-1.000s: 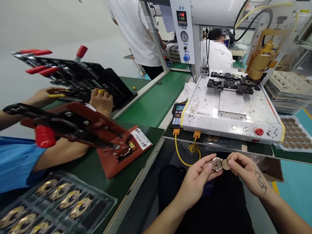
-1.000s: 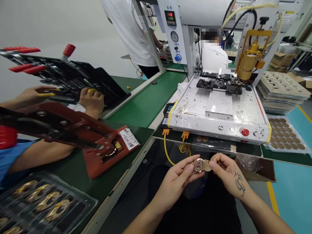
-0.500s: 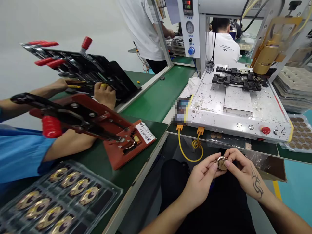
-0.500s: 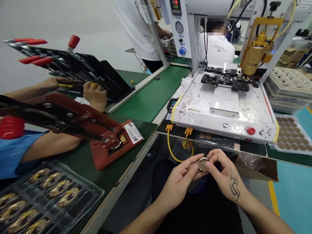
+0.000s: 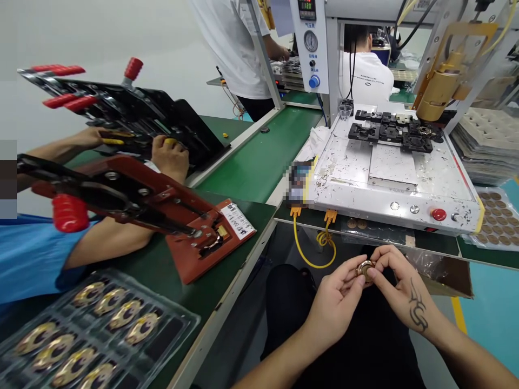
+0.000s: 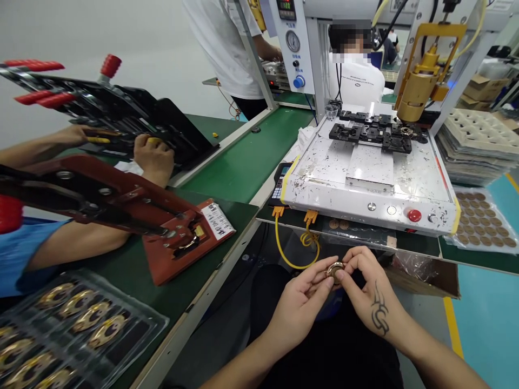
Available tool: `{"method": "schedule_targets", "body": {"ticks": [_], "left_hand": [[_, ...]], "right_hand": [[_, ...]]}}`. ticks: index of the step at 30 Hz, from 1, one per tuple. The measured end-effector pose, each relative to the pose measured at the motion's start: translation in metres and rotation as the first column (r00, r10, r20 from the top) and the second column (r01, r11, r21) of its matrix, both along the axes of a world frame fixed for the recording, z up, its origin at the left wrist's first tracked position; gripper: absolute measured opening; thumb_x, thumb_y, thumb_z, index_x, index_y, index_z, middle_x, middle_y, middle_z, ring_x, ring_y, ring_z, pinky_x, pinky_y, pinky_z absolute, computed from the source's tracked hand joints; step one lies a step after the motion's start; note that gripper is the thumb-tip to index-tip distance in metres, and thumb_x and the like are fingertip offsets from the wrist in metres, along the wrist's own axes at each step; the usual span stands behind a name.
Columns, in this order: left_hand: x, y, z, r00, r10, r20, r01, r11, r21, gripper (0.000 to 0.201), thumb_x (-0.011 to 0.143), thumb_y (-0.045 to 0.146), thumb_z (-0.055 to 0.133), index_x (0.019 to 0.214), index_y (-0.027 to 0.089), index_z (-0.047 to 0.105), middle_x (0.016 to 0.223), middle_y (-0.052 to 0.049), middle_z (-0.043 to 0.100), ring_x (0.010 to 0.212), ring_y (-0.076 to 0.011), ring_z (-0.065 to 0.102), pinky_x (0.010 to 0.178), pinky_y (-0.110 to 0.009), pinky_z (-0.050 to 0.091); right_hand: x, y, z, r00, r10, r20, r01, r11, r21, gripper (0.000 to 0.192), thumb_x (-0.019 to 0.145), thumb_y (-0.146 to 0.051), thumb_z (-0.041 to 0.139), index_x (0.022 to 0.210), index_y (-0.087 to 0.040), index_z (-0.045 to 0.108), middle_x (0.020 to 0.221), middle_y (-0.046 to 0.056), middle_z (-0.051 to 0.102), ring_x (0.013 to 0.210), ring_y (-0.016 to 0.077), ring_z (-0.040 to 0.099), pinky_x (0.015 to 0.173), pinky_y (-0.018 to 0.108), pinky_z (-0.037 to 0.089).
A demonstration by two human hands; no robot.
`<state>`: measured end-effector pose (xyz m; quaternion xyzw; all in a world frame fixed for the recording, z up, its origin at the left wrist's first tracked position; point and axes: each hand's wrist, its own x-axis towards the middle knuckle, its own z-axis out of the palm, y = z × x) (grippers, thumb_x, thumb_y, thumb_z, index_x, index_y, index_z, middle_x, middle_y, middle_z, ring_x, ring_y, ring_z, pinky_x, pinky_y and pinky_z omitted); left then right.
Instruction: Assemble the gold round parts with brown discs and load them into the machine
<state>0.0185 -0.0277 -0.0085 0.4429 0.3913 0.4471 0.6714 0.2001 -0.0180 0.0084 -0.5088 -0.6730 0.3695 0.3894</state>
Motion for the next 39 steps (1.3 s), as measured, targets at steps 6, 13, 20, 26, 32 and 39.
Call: {"method": "schedule_targets", "body": {"ticks": [6, 13, 20, 26, 32, 39], "left_hand": [[-0.007, 0.003, -0.002, 0.987, -0.022, -0.157, 0.038, 0.994, 0.105, 0.048, 0.105, 0.036, 0.06, 0.15, 0.018, 0.057, 0.135, -0.016, 0.075, 0.122, -0.0289, 0.074, 0.11, -0.043, 0.058], [-0.025, 0.019, 0.021, 0.987, -0.057, -0.153, 0.074, 0.991, 0.109, 0.063, 0.103, 0.036, 0.065, 0.16, 0.026, 0.039, 0.143, -0.015, 0.068, 0.117, -0.0247, 0.073, 0.105, -0.039, 0.057], [-0.02, 0.012, 0.022, 0.989, 0.049, -0.136, -0.045, 0.998, 0.038, 0.024, 0.095, 0.038, 0.075, 0.105, 0.017, 0.07, 0.091, -0.005, 0.073, 0.077, -0.017, 0.07, 0.074, -0.029, 0.059], [-0.03, 0.009, 0.036, 0.961, 0.094, -0.26, -0.066, 0.991, 0.117, 0.023, 0.098, 0.04, 0.071, 0.101, 0.017, 0.071, 0.086, -0.004, 0.072, 0.072, -0.0162, 0.067, 0.071, -0.028, 0.055], [-0.042, 0.008, 0.041, 0.926, 0.19, -0.327, -0.136, 0.974, 0.181, 0.017, 0.098, 0.034, 0.067, 0.094, 0.018, 0.068, 0.084, -0.003, 0.07, 0.071, -0.0152, 0.064, 0.069, -0.027, 0.053], [-0.112, 0.012, 0.111, 0.807, 0.347, -0.477, -0.121, 0.889, 0.441, 0.041, 0.086, 0.037, 0.083, 0.123, 0.022, 0.071, 0.111, -0.009, 0.076, 0.096, -0.0234, 0.071, 0.08, -0.032, 0.055]], "right_hand": [[0.005, 0.003, -0.008, 0.986, -0.002, 0.168, -0.017, 0.994, 0.112, 0.008, 0.105, -0.032, 0.063, 0.104, -0.026, 0.059, 0.108, 0.008, 0.062, 0.099, 0.0252, 0.061, 0.087, 0.039, 0.052], [0.002, 0.013, 0.003, 0.994, 0.103, -0.034, -0.105, 0.994, -0.036, 0.017, 0.106, -0.04, 0.063, 0.1, -0.025, 0.068, 0.092, 0.004, 0.067, 0.082, 0.0202, 0.061, 0.075, 0.033, 0.052], [-0.019, 0.012, -0.004, 0.905, -0.066, -0.421, -0.075, 0.948, -0.308, 0.038, 0.095, -0.058, 0.074, 0.094, -0.021, 0.066, 0.08, 0.0, 0.063, 0.063, 0.0118, 0.051, 0.057, 0.025, 0.044], [-0.024, 0.012, -0.003, 0.949, 0.02, -0.316, -0.091, 0.973, -0.211, 0.031, 0.098, -0.05, 0.073, 0.112, -0.022, 0.07, 0.088, 0.003, 0.07, 0.075, 0.0169, 0.064, 0.068, 0.029, 0.055], [-0.021, 0.036, 0.011, 0.896, 0.438, 0.076, -0.445, 0.885, 0.137, 0.045, 0.1, -0.03, 0.069, 0.145, -0.031, 0.063, 0.112, 0.009, 0.072, 0.089, 0.0221, 0.07, 0.083, 0.037, 0.062], [-0.05, 0.074, 0.022, 0.855, 0.469, 0.221, -0.518, 0.76, 0.391, 0.042, 0.099, -0.025, 0.07, 0.14, -0.029, 0.062, 0.11, 0.009, 0.074, 0.092, 0.0246, 0.072, 0.082, 0.037, 0.061]]}}
